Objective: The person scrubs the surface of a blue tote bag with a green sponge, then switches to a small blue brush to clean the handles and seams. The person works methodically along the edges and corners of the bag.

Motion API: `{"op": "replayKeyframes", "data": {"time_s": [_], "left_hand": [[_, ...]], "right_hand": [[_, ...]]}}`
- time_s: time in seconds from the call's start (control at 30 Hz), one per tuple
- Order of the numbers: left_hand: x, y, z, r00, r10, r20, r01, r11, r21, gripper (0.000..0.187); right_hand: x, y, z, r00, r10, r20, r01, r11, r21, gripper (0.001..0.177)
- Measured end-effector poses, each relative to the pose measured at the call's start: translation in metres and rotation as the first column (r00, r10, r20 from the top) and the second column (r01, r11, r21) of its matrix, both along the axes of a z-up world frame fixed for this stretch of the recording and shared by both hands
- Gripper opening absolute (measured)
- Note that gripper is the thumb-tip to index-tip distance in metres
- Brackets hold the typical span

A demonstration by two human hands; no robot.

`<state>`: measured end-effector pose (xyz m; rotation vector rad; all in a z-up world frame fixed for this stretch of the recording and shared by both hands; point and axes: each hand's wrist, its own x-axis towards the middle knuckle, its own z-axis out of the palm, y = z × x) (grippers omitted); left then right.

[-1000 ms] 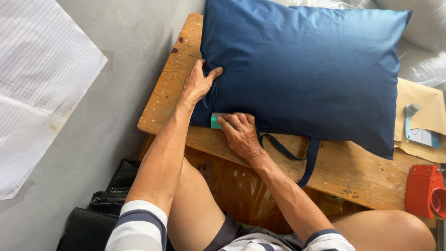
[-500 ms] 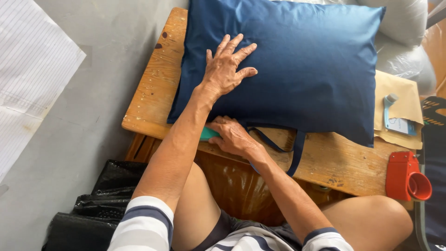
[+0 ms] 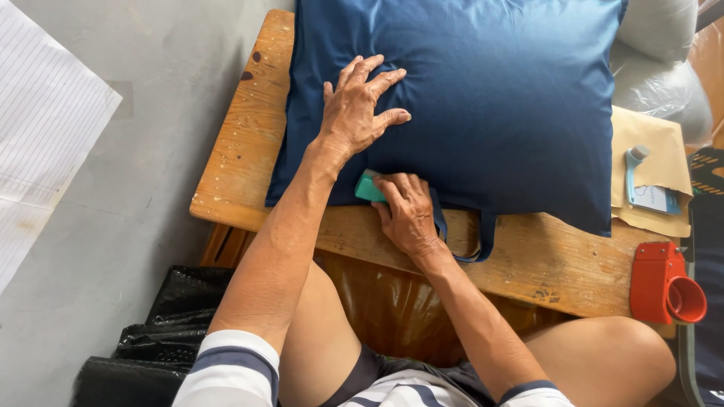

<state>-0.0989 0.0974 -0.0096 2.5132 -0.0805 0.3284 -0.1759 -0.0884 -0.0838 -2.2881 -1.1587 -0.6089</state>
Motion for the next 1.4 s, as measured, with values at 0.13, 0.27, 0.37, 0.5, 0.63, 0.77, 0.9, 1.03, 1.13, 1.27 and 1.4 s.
{"op": "replayKeyframes", "data": {"time_s": [0.13,0.27,0.37,0.5,0.63,0.77,0.9,1.03,1.13,1.27,1.4], "left_hand": [[-0.001,0.0,-0.004,1.0,-0.001,0.019,0.0,1.0,0.01,0.066],[0.002,-0.004,-0.003,1.0,0.003,0.017,-0.003,1.0,0.004,0.067],[0.003,-0.005,0.001,1.0,0.009,-0.003,-0.009,1.0,0.006,0.068],[0.002,-0.005,0.002,1.0,0.004,-0.013,-0.003,1.0,0.005,0.066],[0.001,-0.005,0.003,1.0,0.022,0.014,-0.023,0.999,0.025,0.066],[-0.001,-0.004,0.001,1.0,0.026,0.017,-0.027,1.0,0.016,0.066],[0.0,-0.006,0.004,0.999,0.032,0.028,-0.033,0.999,0.02,0.066],[-0.001,-0.009,0.008,1.0,0.017,0.015,-0.017,1.0,-0.016,0.066],[0.001,-0.014,0.004,0.999,0.041,0.001,-0.04,0.999,-0.019,0.082],[0.008,-0.014,-0.004,0.997,0.067,0.045,-0.067,0.998,0.003,0.084],[0.007,-0.015,-0.003,0.995,0.055,0.086,-0.058,0.998,0.036,0.084]], "right_hand": [[-0.009,-0.003,-0.016,0.998,-0.018,-0.06,0.013,0.997,-0.075,0.05],[-0.016,-0.019,0.021,0.838,0.083,-0.54,-0.301,0.895,-0.329,0.052],[-0.02,-0.03,0.075,0.814,0.143,-0.563,-0.36,0.885,-0.296,0.052],[0.016,-0.029,0.096,0.994,-0.105,0.033,0.101,0.988,0.117,0.036],[0.039,-0.025,0.045,0.969,-0.069,0.237,0.036,0.989,0.141,0.027],[0.02,-0.026,0.01,0.991,0.03,0.132,-0.046,0.992,0.119,0.024],[0.01,-0.032,-0.023,0.998,0.059,-0.039,-0.057,0.998,0.033,0.028],[0.011,-0.043,-0.011,0.944,0.083,-0.319,-0.104,0.993,-0.05,0.045],[0.01,-0.057,0.021,0.758,0.112,-0.642,-0.286,0.942,-0.173,0.048],[0.009,-0.075,0.067,0.903,0.119,-0.413,-0.243,0.934,-0.261,0.047],[0.043,-0.082,0.098,0.987,-0.116,0.111,0.107,0.991,0.084,0.033]]}}
